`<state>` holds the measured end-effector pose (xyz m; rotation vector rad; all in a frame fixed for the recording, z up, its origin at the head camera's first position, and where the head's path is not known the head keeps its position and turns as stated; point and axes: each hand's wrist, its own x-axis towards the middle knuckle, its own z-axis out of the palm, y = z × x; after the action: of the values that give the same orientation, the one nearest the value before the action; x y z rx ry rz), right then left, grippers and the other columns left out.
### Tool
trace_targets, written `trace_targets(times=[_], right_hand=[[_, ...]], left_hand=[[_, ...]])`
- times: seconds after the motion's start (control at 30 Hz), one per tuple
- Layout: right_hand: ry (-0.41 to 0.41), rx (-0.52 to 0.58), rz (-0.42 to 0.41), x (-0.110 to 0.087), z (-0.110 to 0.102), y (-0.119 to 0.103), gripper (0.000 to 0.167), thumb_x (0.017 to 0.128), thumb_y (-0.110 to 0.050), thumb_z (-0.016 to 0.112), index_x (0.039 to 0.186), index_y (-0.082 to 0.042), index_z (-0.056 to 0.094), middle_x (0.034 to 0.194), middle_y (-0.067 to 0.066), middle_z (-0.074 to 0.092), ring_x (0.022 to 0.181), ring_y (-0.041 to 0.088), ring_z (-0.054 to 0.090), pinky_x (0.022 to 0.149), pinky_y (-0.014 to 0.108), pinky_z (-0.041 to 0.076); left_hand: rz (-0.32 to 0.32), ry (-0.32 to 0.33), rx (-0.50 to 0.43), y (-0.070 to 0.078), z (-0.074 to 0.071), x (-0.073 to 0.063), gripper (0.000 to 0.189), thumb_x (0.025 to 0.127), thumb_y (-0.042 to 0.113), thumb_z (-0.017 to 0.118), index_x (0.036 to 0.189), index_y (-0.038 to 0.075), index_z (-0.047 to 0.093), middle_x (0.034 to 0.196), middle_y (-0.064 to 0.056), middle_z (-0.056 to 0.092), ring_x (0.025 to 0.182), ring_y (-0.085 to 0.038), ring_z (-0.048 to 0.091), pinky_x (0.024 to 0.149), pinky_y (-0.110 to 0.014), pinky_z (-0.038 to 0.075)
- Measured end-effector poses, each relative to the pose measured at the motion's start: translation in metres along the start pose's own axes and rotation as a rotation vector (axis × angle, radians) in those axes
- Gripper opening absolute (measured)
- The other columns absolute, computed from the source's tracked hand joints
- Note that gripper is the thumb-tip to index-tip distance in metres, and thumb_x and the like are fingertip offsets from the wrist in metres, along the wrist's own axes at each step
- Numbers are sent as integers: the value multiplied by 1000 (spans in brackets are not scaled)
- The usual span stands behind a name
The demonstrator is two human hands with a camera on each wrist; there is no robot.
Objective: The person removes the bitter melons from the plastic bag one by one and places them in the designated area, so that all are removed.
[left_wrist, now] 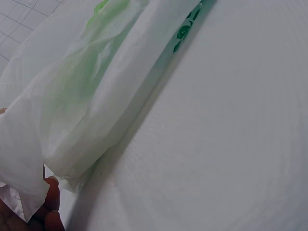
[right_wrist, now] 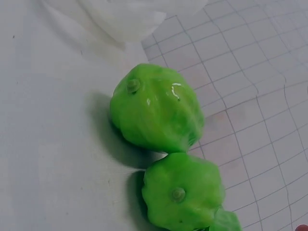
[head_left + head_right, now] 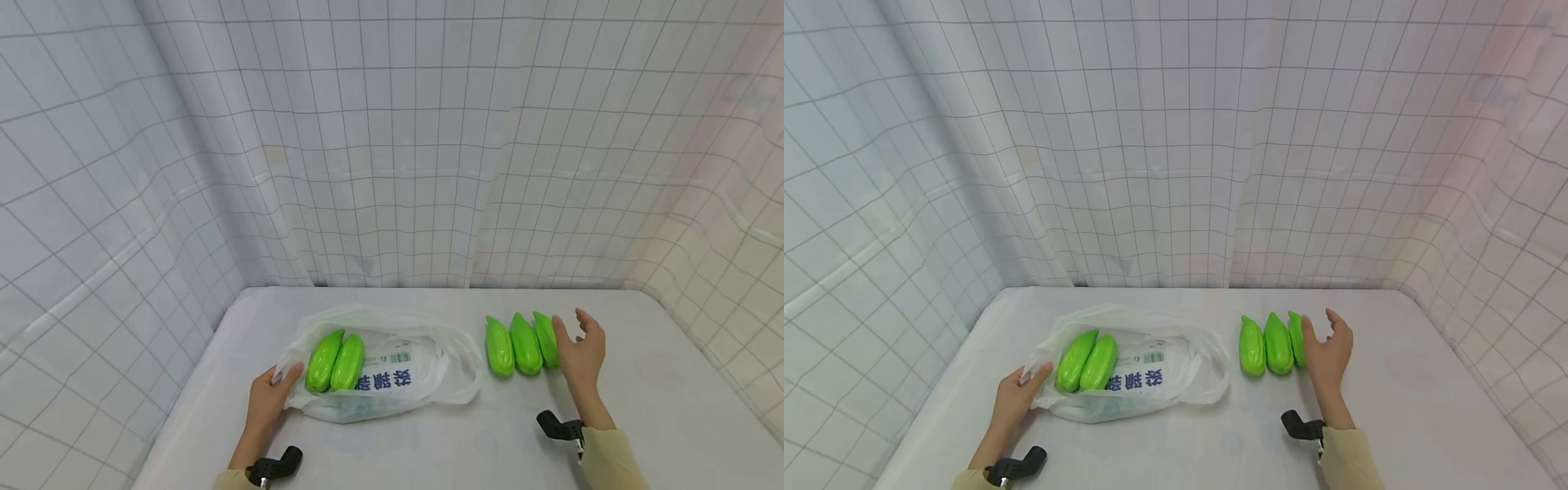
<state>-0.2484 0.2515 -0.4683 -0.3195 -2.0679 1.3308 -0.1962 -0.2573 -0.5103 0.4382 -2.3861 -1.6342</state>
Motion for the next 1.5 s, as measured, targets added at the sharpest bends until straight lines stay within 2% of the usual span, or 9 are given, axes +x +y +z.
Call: trace_targets(times=[0.23, 0.43, 0.63, 0.83, 1.07, 1.17, 1.37, 1.5], right_hand=[[42, 51, -70, -2, 4, -16, 47, 91, -22, 64, 129, 3, 51, 126, 19, 49, 117, 32, 44, 87, 35, 33], [8, 93, -124, -9, 8, -31, 46, 92, -19, 64, 129, 4, 51, 126, 17, 51, 117, 30, 44, 89, 30, 35], [-40, 107, -162, -15, 14, -40, 46, 91, -16, 66, 129, 3, 51, 127, 15, 52, 119, 27, 45, 94, 35, 36], [-98, 181, -183, -21, 15, -53, 45, 90, -11, 67, 130, 3, 50, 126, 15, 53, 118, 26, 48, 96, 40, 37], [-170, 191, -220, -40, 11, -96, 42, 90, 1, 63, 127, 11, 48, 126, 22, 53, 116, 35, 50, 96, 40, 38], [-191, 194, -222, -46, 12, -106, 41, 90, 1, 62, 127, 12, 48, 125, 24, 53, 116, 35, 50, 96, 37, 38], [-233, 217, -209, -51, 16, -114, 40, 89, 0, 64, 125, 11, 50, 124, 21, 55, 116, 32, 51, 96, 36, 38], [-264, 206, -229, -57, 21, -116, 39, 88, 1, 65, 124, 11, 52, 124, 21, 56, 115, 33, 52, 95, 37, 39]], left_hand=[[-4, 2, -10, 1, 0, -1, 52, 87, 41, 68, 102, -8, 63, 76, -6, 59, 65, -14, 48, 56, -26, 40], [-6, -2, -7, 1, 0, -1, 53, 87, 43, 67, 101, -8, 62, 73, -5, 57, 64, -14, 47, 55, -26, 39], [1, 7, -9, -2, 2, 1, 52, 87, 42, 68, 100, -7, 64, 74, -6, 58, 65, -15, 47, 56, -26, 39], [3, 3, -2, -2, 1, 1, 53, 87, 43, 67, 102, -8, 63, 77, -6, 60, 66, -15, 47, 57, -26, 39], [-4, 1, -1, -1, 1, 0, 54, 87, 44, 67, 103, -8, 63, 79, -7, 60, 67, -15, 48, 58, -26, 40], [-2, 0, 3, -1, 1, 0, 54, 87, 44, 67, 103, -8, 63, 79, -7, 60, 67, -15, 47, 57, -26, 39], [-4, 1, 0, 0, 0, 0, 54, 87, 43, 67, 102, -8, 63, 79, -6, 60, 67, -15, 47, 58, -26, 39], [-9, -3, -2, -1, 0, 0, 55, 87, 44, 67, 104, -8, 63, 81, -8, 61, 68, -15, 48, 58, -26, 40]])
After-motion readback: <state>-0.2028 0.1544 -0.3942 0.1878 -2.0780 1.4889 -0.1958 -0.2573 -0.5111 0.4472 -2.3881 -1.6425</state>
